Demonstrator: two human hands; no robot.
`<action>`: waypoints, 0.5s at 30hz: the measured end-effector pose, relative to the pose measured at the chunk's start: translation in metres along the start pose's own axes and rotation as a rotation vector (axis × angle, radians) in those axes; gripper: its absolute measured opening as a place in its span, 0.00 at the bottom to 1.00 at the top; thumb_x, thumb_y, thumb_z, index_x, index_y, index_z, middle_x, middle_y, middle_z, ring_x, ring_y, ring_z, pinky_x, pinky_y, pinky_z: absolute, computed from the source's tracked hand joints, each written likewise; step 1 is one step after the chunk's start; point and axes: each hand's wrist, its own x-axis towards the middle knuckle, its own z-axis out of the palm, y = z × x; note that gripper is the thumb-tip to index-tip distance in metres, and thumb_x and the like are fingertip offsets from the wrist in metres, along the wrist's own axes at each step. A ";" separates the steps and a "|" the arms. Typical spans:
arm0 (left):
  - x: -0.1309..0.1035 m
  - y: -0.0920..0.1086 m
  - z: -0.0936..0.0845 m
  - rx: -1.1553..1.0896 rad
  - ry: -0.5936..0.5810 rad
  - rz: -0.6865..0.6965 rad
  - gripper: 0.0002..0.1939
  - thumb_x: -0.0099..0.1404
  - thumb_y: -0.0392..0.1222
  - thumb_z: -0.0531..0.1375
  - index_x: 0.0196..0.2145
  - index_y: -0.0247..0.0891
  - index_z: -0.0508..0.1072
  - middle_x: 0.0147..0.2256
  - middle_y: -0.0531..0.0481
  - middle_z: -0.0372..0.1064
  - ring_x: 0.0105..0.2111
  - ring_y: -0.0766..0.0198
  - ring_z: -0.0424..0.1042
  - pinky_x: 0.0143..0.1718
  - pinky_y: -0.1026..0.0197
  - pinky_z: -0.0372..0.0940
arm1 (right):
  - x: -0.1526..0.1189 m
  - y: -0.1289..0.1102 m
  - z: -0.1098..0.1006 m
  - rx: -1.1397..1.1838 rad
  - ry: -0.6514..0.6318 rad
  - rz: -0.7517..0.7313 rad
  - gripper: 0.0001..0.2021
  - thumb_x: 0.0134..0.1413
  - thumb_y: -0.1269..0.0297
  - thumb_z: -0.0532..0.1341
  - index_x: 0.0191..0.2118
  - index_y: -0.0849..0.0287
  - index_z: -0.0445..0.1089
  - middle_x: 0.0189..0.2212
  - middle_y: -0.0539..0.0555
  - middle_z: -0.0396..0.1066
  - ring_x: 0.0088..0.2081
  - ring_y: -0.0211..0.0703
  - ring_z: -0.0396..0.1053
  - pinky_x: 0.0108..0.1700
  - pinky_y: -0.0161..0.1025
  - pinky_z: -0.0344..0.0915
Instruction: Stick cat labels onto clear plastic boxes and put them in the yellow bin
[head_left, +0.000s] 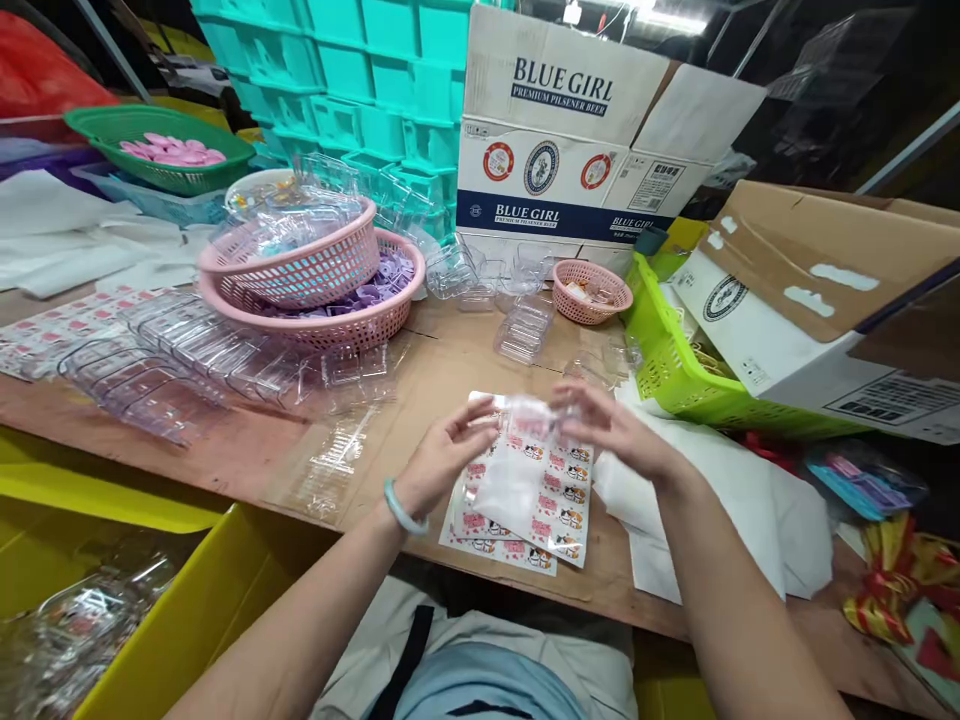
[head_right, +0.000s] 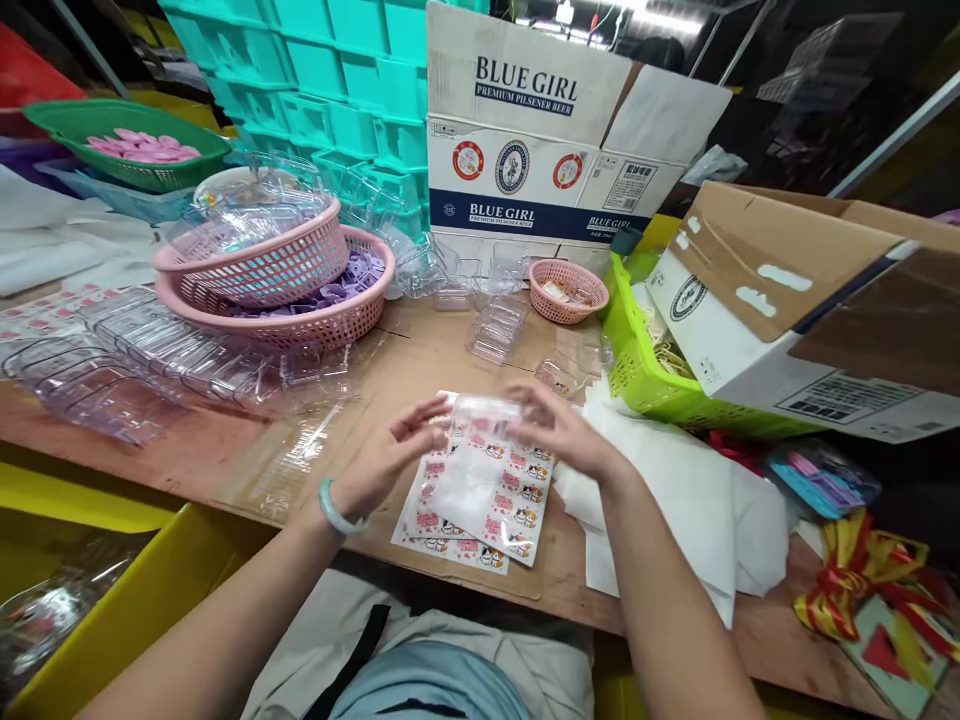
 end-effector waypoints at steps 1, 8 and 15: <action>0.008 -0.002 -0.001 0.133 0.082 0.042 0.30 0.56 0.49 0.64 0.54 0.38 0.67 0.54 0.40 0.64 0.50 0.53 0.68 0.49 0.53 0.64 | 0.014 0.007 -0.016 -0.093 0.196 -0.028 0.26 0.49 0.52 0.64 0.53 0.51 0.61 0.49 0.57 0.66 0.47 0.48 0.68 0.48 0.48 0.67; 0.043 -0.031 0.028 1.179 0.118 0.054 0.31 0.46 0.58 0.67 0.44 0.36 0.71 0.44 0.39 0.67 0.48 0.45 0.63 0.49 0.47 0.57 | 0.099 0.073 -0.087 -0.674 0.840 0.122 0.27 0.45 0.64 0.62 0.53 0.62 0.59 0.52 0.67 0.59 0.57 0.60 0.57 0.57 0.58 0.53; 0.050 -0.039 0.027 0.767 0.236 0.013 0.09 0.51 0.38 0.63 0.21 0.38 0.64 0.28 0.49 0.66 0.39 0.55 0.65 0.45 0.53 0.57 | 0.055 0.045 -0.023 -0.691 0.826 -0.255 0.17 0.53 0.64 0.59 0.50 0.59 0.63 0.52 0.63 0.62 0.58 0.55 0.57 0.60 0.56 0.52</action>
